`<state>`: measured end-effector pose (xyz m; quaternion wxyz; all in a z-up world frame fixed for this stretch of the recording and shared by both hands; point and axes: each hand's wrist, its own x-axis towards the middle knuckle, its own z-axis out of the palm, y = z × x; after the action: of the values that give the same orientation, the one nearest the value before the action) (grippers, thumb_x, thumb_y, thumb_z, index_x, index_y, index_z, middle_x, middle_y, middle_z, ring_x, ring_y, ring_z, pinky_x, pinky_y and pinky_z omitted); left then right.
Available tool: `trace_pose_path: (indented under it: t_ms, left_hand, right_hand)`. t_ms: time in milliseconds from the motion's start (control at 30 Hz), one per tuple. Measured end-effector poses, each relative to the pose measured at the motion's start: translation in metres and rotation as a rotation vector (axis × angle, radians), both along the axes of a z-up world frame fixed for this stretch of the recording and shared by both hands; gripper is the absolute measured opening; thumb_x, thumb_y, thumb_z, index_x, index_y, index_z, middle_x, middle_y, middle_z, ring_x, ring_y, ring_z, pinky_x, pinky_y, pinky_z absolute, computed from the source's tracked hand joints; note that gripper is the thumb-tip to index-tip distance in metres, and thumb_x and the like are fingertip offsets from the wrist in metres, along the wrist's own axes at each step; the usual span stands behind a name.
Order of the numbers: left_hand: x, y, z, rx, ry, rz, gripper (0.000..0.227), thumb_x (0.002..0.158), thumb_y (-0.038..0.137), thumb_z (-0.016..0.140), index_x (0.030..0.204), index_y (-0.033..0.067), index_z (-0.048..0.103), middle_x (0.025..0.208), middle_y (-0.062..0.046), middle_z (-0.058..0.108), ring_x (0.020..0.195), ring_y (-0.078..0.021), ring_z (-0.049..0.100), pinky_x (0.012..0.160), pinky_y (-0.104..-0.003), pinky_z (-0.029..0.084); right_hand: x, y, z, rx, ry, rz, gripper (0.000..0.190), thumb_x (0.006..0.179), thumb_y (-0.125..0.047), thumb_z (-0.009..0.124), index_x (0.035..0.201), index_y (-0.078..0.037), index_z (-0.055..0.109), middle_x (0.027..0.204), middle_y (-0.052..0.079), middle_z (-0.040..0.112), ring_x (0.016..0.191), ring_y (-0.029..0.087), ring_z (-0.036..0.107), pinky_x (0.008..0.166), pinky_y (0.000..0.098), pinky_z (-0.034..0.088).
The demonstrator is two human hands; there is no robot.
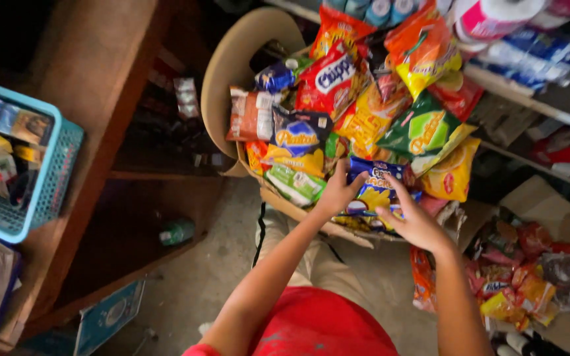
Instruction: Restocking various snack bags and instant noodles from a floor basket onto store shelves.
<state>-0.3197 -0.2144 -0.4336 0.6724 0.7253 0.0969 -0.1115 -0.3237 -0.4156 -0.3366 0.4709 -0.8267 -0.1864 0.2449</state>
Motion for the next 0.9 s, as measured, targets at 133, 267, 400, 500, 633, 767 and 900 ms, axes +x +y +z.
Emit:
trace_pose_path:
  t_ms: [133,267,400,500,633,767,900]
  left_hand:
    - [0.022,0.014,0.024,0.107,-0.224,0.091,0.070,0.098,0.033,0.065,0.149,-0.0026,0.033,0.118,-0.024,0.066,0.106,-0.0334,0.067,0.091,-0.041,0.051]
    - [0.055,0.034,0.105,0.076,-0.346,0.178,0.055,0.108,0.032,0.058,0.146,-0.0027,0.040,0.118,-0.027,0.070,0.108,-0.0376,0.071,0.093,-0.042,0.055]
    - [0.084,0.049,0.201,0.205,-0.295,0.128,0.053,0.105,0.032,0.054,0.145,0.0015,0.038,0.104,-0.032,0.070,0.100,-0.0460,0.070,0.081,-0.049,0.054]
    - [0.112,0.059,0.240,0.218,-0.478,0.115,0.051,0.105,0.031,0.050,0.145,0.0029,0.035,0.105,-0.031,0.069,0.096,-0.0470,0.070,0.079,-0.051,0.054]
    - [0.166,0.078,0.316,0.316,-0.590,0.079,0.051,0.106,0.035,0.050,0.144,0.0039,0.037,0.107,-0.032,0.069,0.097,-0.0483,0.069,0.080,-0.054,0.053]
    - [0.215,0.090,0.413,0.309,-0.871,0.022,0.053,0.107,0.039,0.044,0.147,0.0056,0.036,0.109,-0.029,0.069,0.099,-0.0476,0.068,0.082,-0.054,0.052]
    - [0.259,0.099,0.501,0.262,-1.160,0.015,0.048,0.108,0.039,0.047,0.143,0.0060,0.045,0.114,-0.025,0.070,0.105,-0.0443,0.069,0.087,-0.050,0.055]
  right_hand:
    - [0.013,0.004,0.023,-0.014,-0.361,0.014,0.078,0.098,-0.022,0.065,0.161,-0.007,0.023,0.156,0.026,0.044,0.145,0.038,0.042,0.114,0.0458,0.035]
    - [0.041,0.015,0.042,0.201,0.152,-0.357,0.096,0.096,-0.027,0.061,0.167,-0.015,-0.002,0.131,0.018,0.056,0.115,0.024,0.056,0.096,0.0358,0.048]
    - [0.072,0.058,0.106,0.492,-0.030,-0.362,0.083,0.104,-0.023,0.056,0.165,-0.004,0.002,0.149,0.009,0.045,0.133,0.016,0.047,0.111,0.0311,0.038]
    - [0.097,0.079,0.149,0.417,-0.369,-0.395,0.080,0.104,-0.016,0.060,0.165,0.000,0.011,0.154,0.011,0.041,0.136,0.019,0.045,0.115,0.0337,0.036]
    - [0.138,0.098,0.229,0.418,-0.582,-0.426,0.076,0.100,-0.015,0.065,0.160,-0.001,0.021,0.142,0.012,0.049,0.127,0.017,0.051,0.109,0.0317,0.043]
    - [0.179,0.105,0.315,0.527,-0.763,-0.401,0.080,0.097,-0.015,0.067,0.160,0.000,0.020,0.143,0.012,0.052,0.125,0.017,0.057,0.106,0.0319,0.047]
    - [0.232,0.092,0.394,0.388,-1.063,-0.430,0.063,0.097,-0.016,0.072,0.147,0.000,0.037,0.136,0.013,0.061,0.123,0.019,0.063,0.107,0.0346,0.050]
